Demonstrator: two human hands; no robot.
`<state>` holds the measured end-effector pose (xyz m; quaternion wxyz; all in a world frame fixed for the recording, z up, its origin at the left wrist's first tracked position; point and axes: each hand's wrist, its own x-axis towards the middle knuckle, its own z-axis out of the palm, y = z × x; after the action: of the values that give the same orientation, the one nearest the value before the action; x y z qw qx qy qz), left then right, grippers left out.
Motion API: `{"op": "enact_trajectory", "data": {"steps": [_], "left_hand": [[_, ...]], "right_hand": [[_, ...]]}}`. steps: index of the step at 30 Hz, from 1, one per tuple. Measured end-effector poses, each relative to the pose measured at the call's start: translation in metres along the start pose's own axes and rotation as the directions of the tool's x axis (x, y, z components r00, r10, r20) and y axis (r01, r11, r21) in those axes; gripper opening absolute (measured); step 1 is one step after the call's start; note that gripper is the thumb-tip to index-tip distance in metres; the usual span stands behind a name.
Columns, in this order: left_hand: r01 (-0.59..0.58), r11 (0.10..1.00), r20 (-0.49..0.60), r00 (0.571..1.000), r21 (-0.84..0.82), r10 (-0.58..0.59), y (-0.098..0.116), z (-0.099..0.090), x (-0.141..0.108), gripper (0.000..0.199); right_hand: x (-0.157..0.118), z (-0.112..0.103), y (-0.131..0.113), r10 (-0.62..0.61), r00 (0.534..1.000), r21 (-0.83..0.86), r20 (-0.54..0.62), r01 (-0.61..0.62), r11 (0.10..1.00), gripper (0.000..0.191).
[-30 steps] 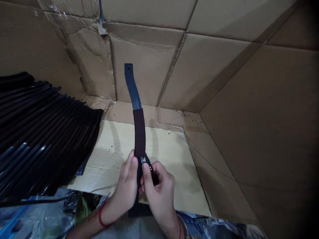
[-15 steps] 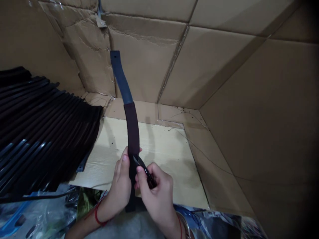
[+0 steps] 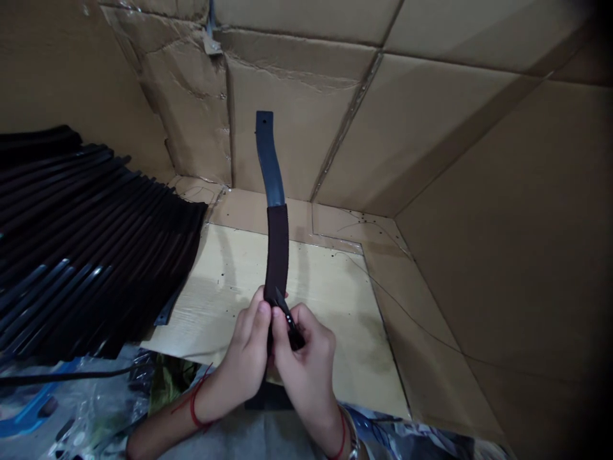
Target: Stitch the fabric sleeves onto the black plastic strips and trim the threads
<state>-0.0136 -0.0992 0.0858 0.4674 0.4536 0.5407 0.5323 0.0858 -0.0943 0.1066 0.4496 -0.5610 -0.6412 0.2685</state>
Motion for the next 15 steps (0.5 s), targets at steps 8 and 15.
{"op": "enact_trajectory", "data": {"steps": [8, 15], "left_hand": [[-0.080, 0.991, -0.287, 0.957, -0.111, 0.045, 0.022, -0.088, 0.047, 0.031], [0.059, 0.783, -0.538, 0.758, 0.620, 0.369, 0.067, -0.229, 0.039, 0.038]], "right_hand": [[0.012, 0.006, 0.024, -0.071, 0.980, -0.010, 0.187, 0.074, 0.997, 0.042], [0.037, 0.018, 0.060, 0.046, 0.981, 0.104, 0.187, -0.066, 0.992, 0.047]]}}
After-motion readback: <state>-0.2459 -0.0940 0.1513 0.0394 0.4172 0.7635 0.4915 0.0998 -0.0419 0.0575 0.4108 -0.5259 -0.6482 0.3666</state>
